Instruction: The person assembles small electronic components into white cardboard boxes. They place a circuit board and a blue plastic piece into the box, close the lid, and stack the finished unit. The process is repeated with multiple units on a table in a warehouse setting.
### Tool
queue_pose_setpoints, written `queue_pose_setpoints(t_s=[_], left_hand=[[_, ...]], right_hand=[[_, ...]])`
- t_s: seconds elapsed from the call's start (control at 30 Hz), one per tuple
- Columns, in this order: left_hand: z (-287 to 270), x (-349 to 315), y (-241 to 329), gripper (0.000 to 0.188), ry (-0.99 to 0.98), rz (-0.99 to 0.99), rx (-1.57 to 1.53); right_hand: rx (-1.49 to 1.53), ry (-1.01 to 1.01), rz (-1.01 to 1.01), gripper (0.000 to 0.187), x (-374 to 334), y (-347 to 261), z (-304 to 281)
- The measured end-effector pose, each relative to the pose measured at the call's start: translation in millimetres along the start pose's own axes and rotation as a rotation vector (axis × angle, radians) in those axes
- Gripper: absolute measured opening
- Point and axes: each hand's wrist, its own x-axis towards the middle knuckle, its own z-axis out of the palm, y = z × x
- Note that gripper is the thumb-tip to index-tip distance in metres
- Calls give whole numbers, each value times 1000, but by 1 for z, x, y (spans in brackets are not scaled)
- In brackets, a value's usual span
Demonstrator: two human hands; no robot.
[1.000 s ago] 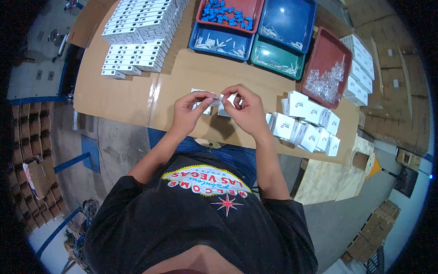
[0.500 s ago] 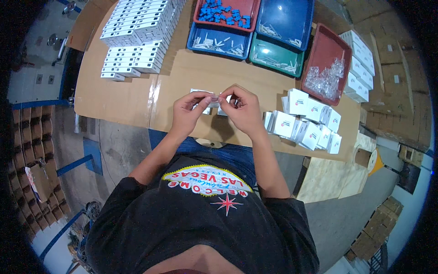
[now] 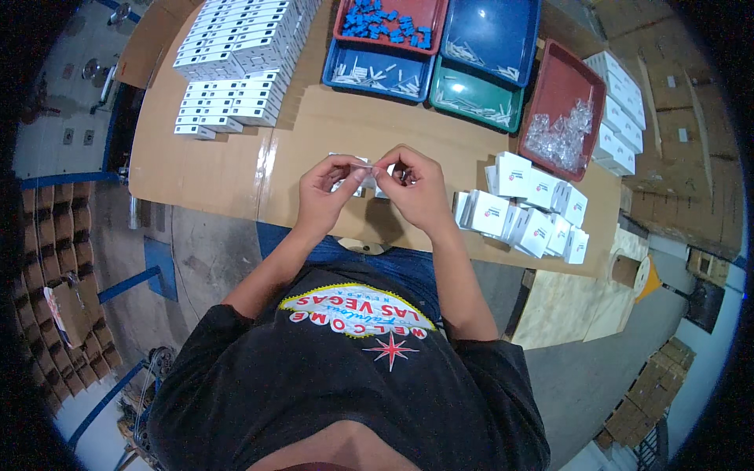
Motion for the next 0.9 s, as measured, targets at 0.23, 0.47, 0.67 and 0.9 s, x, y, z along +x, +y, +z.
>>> queue_pose_setpoints(t_s=[0.23, 0.47, 0.67, 0.9], left_hand=[[2, 0, 1, 14, 22, 19, -3], [1, 0, 0, 12, 27, 1, -45], [-6, 4, -8, 14, -37, -79, -18], [-4, 7, -7, 13, -4, -100, -63]], right_hand=[[23, -30, -4, 4, -1, -3, 1], [27, -43, 6, 5, 1, -2, 1], [-70, -42, -28, 6, 1, -5, 0], [-98, -21, 73, 10, 1, -2, 3]])
